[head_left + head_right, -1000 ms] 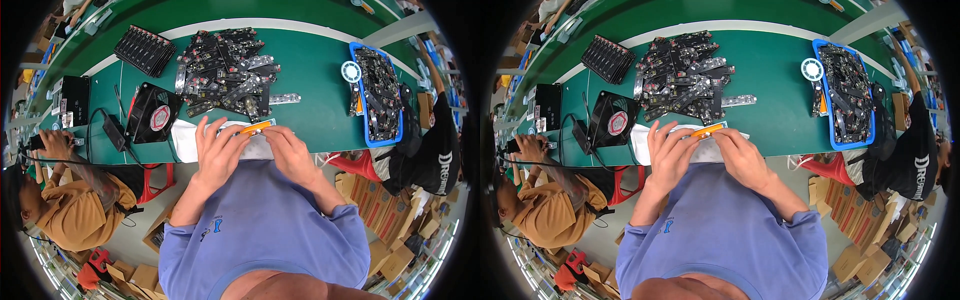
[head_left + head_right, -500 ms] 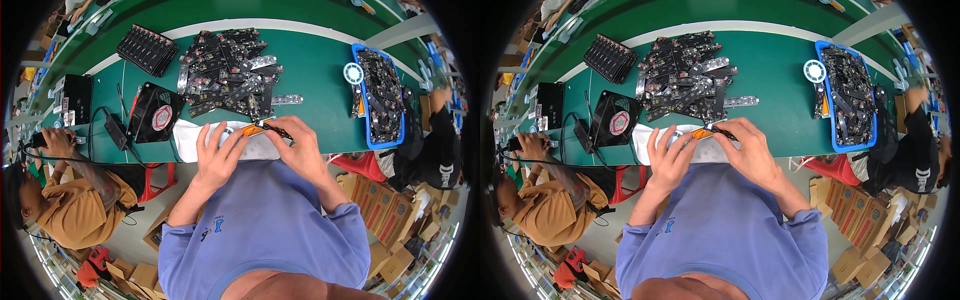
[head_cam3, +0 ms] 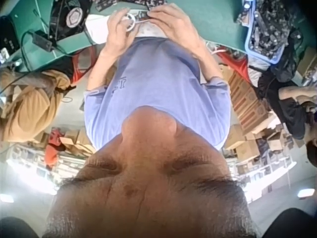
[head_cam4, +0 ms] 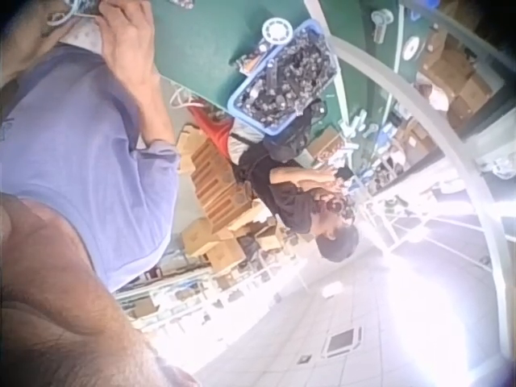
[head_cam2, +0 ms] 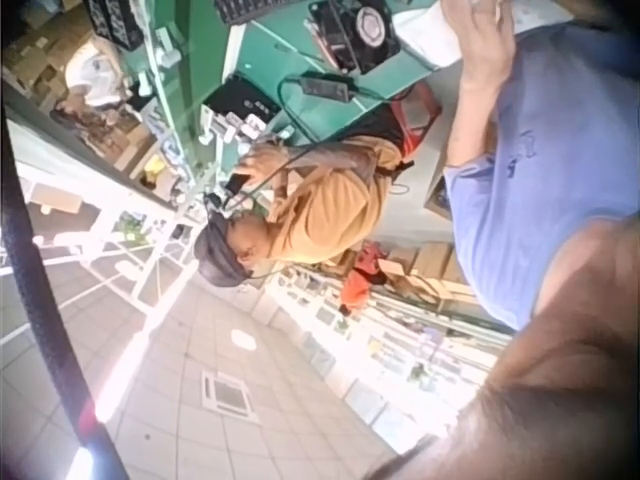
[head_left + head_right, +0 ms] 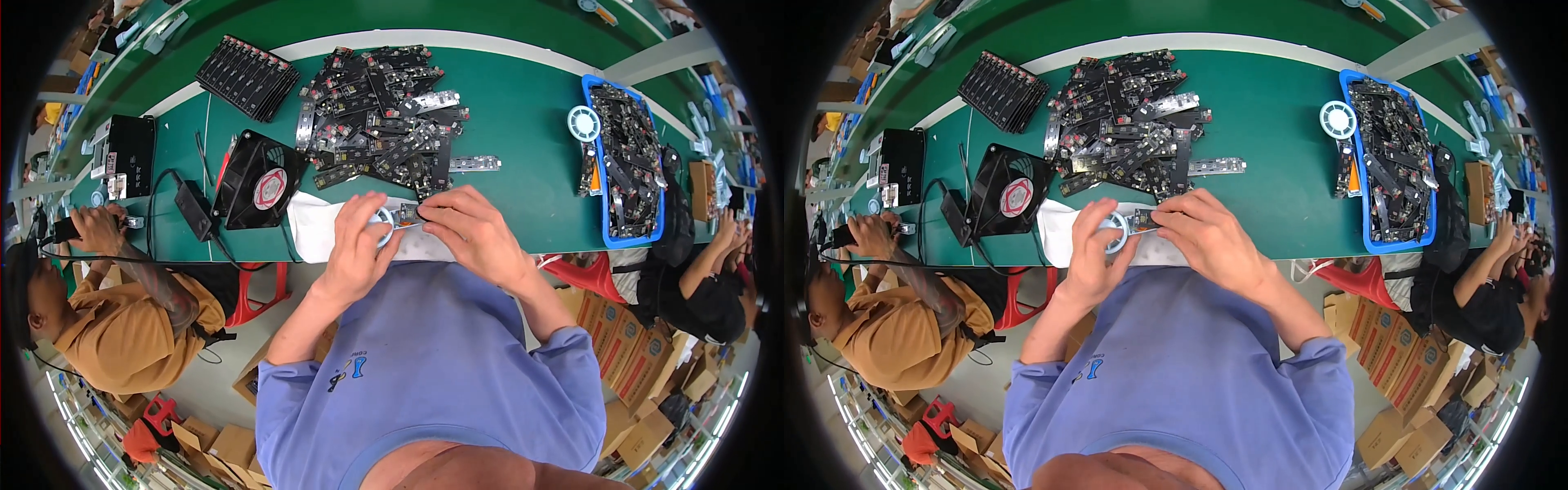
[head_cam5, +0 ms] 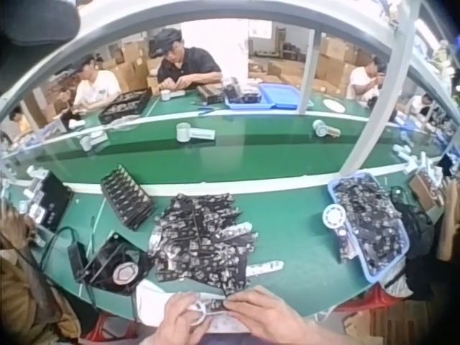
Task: The person assembles small electronic circuit board modules by hand at a factory production line, connecting wires and enclosing them in plastic casings.
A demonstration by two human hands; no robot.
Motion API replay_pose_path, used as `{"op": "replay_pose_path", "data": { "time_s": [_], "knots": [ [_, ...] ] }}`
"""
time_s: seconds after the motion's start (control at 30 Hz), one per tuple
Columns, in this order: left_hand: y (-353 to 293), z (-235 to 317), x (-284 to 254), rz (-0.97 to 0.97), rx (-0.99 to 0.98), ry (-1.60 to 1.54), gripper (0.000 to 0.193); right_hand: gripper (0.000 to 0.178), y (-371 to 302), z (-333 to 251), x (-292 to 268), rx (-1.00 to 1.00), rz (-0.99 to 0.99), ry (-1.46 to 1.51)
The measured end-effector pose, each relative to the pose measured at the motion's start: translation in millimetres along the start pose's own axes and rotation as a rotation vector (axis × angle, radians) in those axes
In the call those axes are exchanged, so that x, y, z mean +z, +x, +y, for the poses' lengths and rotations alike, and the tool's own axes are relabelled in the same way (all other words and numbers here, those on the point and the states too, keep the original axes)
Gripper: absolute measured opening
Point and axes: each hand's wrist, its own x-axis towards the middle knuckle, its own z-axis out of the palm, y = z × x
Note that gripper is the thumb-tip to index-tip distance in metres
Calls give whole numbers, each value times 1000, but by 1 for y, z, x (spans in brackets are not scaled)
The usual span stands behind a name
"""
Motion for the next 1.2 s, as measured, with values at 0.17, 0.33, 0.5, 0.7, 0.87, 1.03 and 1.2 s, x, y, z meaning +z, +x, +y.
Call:
{"op": "replay_pose_path", "data": {
  "time_s": [0.17, 0.33, 0.5, 0.7, 0.87, 1.03, 1.2],
  "knots": [
    [11, 6, -6, -119, -88, 17, 58, 26, 5, 5, 1, -52, -79, -3],
    [17, 9, -11, -160, -142, 3, 51, 25, 13, 6, -3, -161, -117, -108],
    [21, 14, -12, -166, -167, 29, 27, 23, 19, 4, -4, -116, -162, -32],
    [33, 27, -22, -264, -114, 217, 25, 25, 13, -1, -4, -129, -148, -175],
    [33, 26, -23, -286, -157, 130, 21, 31, 3, 6, -8, -46, -172, -123],
    [41, 24, -27, -330, -104, 73, 20, 33, -10, 5, -8, -79, -129, -177],
    [45, 27, -27, -393, -98, 186, 19, 33, -13, 5, -2, -55, -109, -272]
  ]
}}
